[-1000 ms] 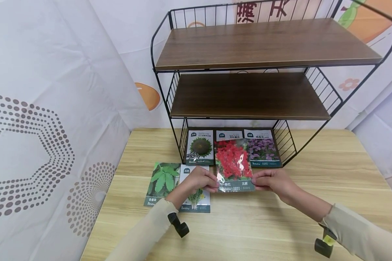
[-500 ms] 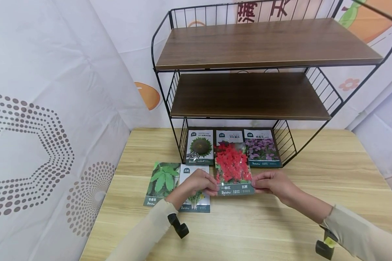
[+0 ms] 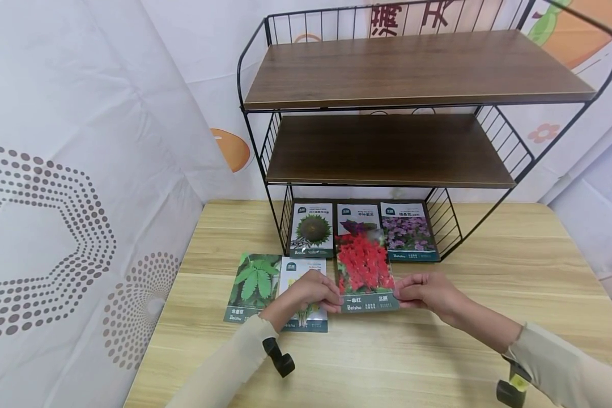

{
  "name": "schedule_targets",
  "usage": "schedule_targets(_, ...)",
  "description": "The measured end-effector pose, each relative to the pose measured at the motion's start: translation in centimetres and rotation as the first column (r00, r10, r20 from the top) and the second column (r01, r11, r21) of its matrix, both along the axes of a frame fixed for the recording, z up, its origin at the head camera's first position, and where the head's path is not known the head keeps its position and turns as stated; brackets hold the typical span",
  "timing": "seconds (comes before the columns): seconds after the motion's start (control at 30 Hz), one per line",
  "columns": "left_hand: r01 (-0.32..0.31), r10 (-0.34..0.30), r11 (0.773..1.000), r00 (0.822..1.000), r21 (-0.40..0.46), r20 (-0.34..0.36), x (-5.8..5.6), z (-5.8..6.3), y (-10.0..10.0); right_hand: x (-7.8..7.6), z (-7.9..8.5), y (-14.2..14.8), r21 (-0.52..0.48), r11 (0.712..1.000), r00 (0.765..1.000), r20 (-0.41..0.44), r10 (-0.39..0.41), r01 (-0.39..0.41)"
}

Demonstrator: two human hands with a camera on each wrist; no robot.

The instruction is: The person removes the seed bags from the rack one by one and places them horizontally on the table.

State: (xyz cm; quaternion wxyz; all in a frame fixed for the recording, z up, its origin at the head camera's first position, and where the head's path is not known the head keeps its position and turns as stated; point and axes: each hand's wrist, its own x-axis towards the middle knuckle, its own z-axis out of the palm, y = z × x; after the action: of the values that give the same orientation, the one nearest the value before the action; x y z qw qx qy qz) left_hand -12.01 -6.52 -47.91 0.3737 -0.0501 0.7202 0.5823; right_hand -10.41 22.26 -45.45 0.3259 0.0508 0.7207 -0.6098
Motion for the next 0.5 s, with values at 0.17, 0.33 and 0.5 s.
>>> schedule_targets(0.17, -0.002, 0.002, 1.000, 1.000, 0.003, 0.003, 0.29, 0.13, -0.03, 0.13, -0.09, -0.10, 0.006, 1.000, 1.000, 0.009, -0.002, 0.002)
schedule_targets(0.33, -0.001, 0.001, 1.000, 1.000, -0.004, 0.013, 0.47, 0.35, -0.15, 0.21, -0.27, -0.25, -0.021, 1.000, 1.000, 0.011, -0.001, 0.002)
schedule_targets(0.5, 0.010, -0.010, 1.000, 1.000, -0.016, 0.001, 0.58, 0.51, -0.40, 0.33, -0.49, -0.36, -0.034, 0.999, 1.000, 0.016, 0.000, 0.001)
